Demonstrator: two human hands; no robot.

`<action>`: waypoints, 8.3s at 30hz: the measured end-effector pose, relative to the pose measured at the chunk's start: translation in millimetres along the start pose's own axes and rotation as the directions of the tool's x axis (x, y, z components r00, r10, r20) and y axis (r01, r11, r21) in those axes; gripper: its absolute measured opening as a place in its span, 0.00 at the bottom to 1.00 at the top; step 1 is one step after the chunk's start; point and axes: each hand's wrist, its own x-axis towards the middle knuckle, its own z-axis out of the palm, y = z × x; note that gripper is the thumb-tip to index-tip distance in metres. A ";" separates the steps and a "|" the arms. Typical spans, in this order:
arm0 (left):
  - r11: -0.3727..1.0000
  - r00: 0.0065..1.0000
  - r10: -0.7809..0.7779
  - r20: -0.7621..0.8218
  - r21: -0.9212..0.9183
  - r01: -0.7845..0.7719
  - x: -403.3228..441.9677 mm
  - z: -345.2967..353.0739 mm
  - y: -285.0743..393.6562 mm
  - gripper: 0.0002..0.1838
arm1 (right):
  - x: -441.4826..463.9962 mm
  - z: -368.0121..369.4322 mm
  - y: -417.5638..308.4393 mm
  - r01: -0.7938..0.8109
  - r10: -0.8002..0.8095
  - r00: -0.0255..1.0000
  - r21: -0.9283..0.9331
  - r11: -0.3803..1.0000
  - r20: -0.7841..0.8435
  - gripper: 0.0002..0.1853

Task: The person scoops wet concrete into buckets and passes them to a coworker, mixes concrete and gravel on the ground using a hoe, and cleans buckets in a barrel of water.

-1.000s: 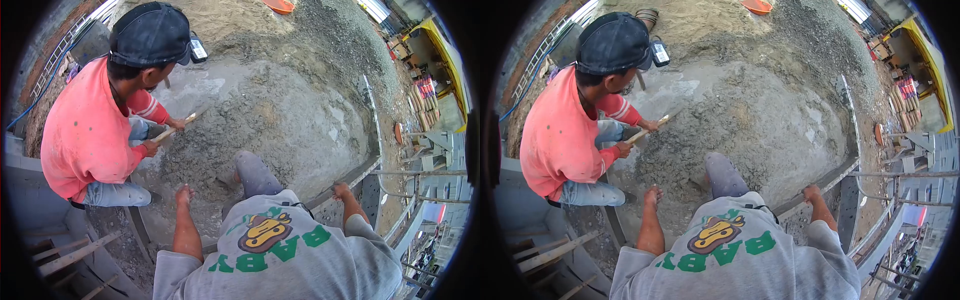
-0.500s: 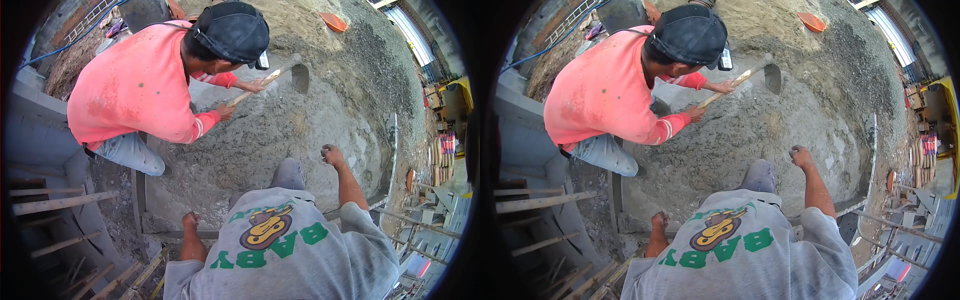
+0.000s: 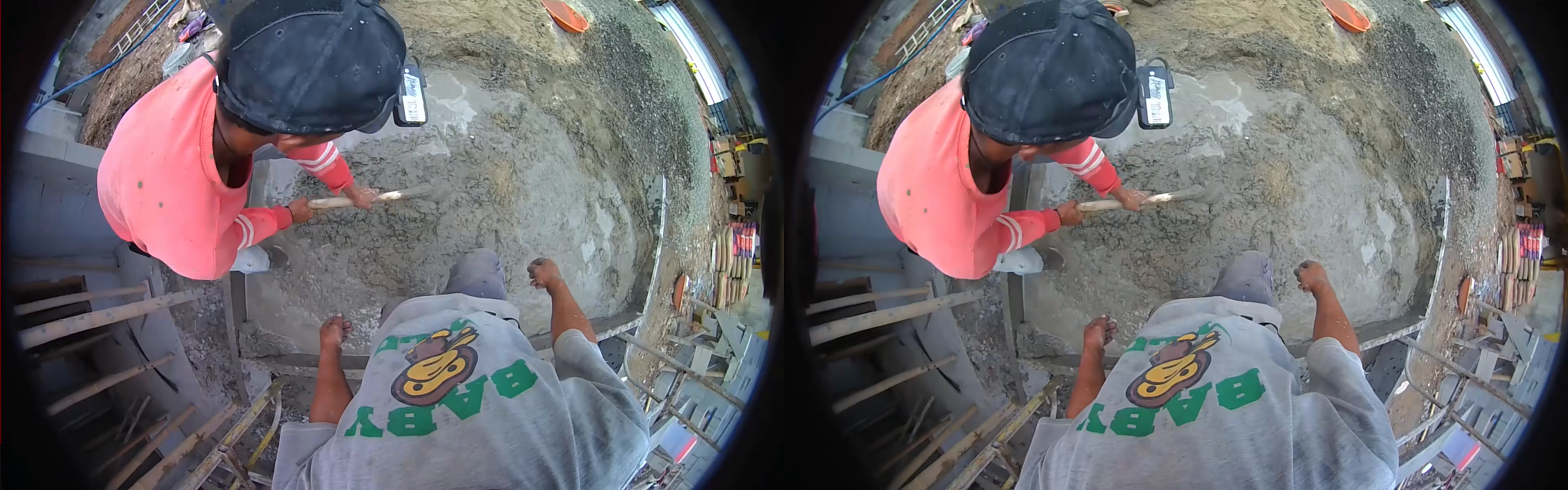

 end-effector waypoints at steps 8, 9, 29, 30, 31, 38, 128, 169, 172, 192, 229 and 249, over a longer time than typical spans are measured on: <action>0.988 0.997 -0.064 -0.031 0.138 0.068 36.5 -9.8 22.8 0.15 | -28.6 -34.5 32.3 0.079 -0.052 0.986 0.172 0.982 -0.156 0.19; 0.994 0.999 -0.032 -0.031 0.101 0.035 37.1 -6.2 31.9 0.16 | -30.8 -40.3 35.2 0.059 -0.028 0.984 0.176 0.983 -0.175 0.18; 0.995 0.995 0.020 -0.099 0.100 -0.010 -66.9 108.0 8.0 0.16 | 79.2 -121.4 49.4 0.019 -0.026 0.998 0.107 0.994 0.058 0.17; 0.998 0.991 0.037 -0.129 0.061 -0.029 -75.9 113.6 9.8 0.16 | 86.5 -126.7 51.4 0.014 -0.018 0.998 0.066 0.998 0.067 0.17; 0.998 0.986 0.053 -0.160 0.028 -0.050 -83.6 118.4 11.1 0.16 | 89.5 -130.5 51.2 0.006 -0.008 0.997 0.028 1.000 0.074 0.16; 0.995 0.962 0.057 -0.267 -0.069 -0.078 -107.1 163.4 -30.4 0.17 | 93.4 -161.9 25.1 0.164 -0.169 0.983 0.073 0.984 0.070 0.15; 0.760 0.828 -0.057 -0.557 -0.562 -0.325 121.0 808.0 431.7 0.16 | 598.0 -604.8 -669.0 0.834 -0.711 0.494 -0.504 0.224 0.501 0.22; 0.572 0.687 -0.569 -0.453 -0.818 -0.065 316.2 485.4 1109.6 0.21 | 646.0 354.5 -1407.6 0.890 -0.272 0.323 -0.389 -0.238 0.906 0.33; 0.519 0.551 -0.654 -0.518 -0.837 -0.171 337.7 491.1 1093.6 0.23 | 581.0 291.7 -1332.9 0.960 -0.121 0.184 -0.205 -0.192 0.975 0.13; -0.152 0.505 -0.619 -0.601 -0.540 -0.828 268.6 324.3 1195.3 0.13 | 341.4 125.6 -1389.5 0.922 -0.251 -0.123 0.017 -0.386 0.960 0.30; 0.915 0.562 -0.404 -0.722 -0.320 0.247 754.6 -33.9 1697.5 0.14 | 458.9 416.4 -2031.0 0.656 -0.611 0.261 -0.602 -0.455 0.747 0.25; 0.635 0.240 -0.772 -0.589 -0.739 0.227 1006.3 34.8 1530.6 0.18 | 740.8 503.9 -1999.9 0.797 -0.411 0.570 -0.600 0.067 0.711 0.17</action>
